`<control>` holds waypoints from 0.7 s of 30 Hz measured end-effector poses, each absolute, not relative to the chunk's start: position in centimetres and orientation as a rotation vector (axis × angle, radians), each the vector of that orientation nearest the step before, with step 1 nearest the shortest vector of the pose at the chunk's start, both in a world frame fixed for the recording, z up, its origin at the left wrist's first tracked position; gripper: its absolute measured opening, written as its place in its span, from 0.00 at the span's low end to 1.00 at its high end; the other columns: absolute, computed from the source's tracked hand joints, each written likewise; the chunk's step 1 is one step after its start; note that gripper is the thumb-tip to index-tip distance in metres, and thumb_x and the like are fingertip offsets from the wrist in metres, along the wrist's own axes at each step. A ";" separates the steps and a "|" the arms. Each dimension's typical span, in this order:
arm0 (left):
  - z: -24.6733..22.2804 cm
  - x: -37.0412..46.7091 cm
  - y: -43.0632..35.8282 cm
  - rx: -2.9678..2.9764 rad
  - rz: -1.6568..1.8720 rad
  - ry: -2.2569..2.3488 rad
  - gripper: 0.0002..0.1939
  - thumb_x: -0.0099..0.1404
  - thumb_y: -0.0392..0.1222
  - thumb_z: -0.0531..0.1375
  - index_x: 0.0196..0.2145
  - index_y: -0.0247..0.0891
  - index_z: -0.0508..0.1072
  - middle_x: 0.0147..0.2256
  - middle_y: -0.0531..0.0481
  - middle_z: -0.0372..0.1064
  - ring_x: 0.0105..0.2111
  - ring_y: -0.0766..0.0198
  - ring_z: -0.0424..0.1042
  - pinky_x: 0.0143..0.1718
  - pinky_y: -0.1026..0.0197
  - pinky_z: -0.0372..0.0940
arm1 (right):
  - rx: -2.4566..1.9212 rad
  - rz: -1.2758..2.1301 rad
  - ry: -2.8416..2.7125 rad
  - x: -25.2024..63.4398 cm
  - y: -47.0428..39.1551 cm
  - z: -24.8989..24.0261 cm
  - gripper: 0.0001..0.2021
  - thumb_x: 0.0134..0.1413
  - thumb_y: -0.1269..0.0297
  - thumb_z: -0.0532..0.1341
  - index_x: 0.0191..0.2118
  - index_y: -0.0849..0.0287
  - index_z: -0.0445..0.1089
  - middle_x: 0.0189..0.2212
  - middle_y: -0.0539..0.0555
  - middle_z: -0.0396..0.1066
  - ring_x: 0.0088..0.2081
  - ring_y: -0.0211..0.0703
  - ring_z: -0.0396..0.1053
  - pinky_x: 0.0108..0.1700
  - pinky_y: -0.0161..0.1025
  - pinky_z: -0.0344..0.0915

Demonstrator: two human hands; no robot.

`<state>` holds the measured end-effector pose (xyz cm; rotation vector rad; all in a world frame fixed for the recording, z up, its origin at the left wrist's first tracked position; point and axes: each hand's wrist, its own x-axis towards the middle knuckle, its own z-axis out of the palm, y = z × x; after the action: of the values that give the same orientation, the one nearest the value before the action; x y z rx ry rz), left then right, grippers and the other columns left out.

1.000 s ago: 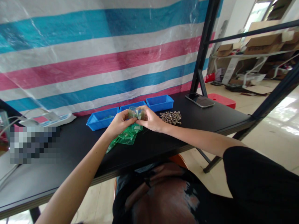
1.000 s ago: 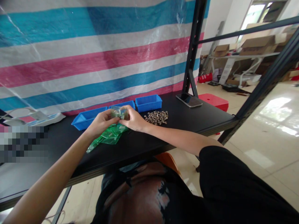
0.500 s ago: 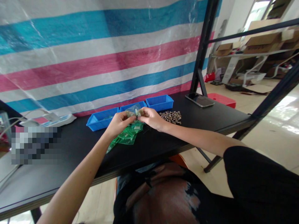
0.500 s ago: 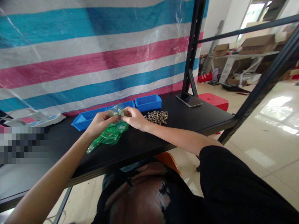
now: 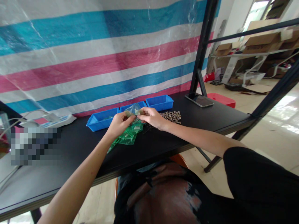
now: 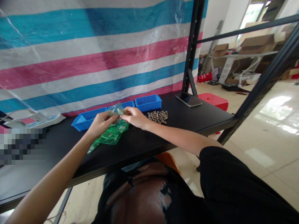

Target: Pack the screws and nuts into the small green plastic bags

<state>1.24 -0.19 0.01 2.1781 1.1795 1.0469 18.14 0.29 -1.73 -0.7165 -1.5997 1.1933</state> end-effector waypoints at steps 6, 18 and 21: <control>0.0 1.2 -0.1 2.136 1.076 1.202 0.17 0.57 0.52 0.56 0.24 0.34 0.69 0.20 0.53 0.64 0.22 0.67 0.61 0.24 0.65 0.56 | -0.763 1.159 -1.647 18.2 0.4 -1.8 0.05 0.45 0.69 0.61 0.25 0.63 0.64 0.19 0.45 0.61 0.22 0.31 0.59 0.26 0.32 0.55; -0.2 1.4 -0.1 1.959 1.244 1.078 0.13 0.56 0.49 0.58 0.25 0.34 0.68 0.20 0.55 0.62 0.22 0.69 0.61 0.24 0.66 0.56 | -0.775 1.170 -1.559 17.9 0.1 -1.4 0.02 0.47 0.74 0.58 0.27 0.63 0.64 0.19 0.45 0.62 0.23 0.31 0.61 0.28 0.31 0.58; -0.1 1.3 0.0 1.967 1.233 1.100 0.13 0.56 0.48 0.58 0.25 0.34 0.69 0.20 0.54 0.63 0.21 0.69 0.61 0.24 0.66 0.56 | -0.785 1.170 -1.560 17.9 0.1 -1.5 0.02 0.47 0.74 0.58 0.28 0.62 0.64 0.19 0.45 0.62 0.24 0.31 0.62 0.28 0.31 0.59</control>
<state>1.34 -0.03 -0.14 1.9672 1.1004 1.2330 17.93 0.06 -1.48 -0.7855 -1.5595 1.1696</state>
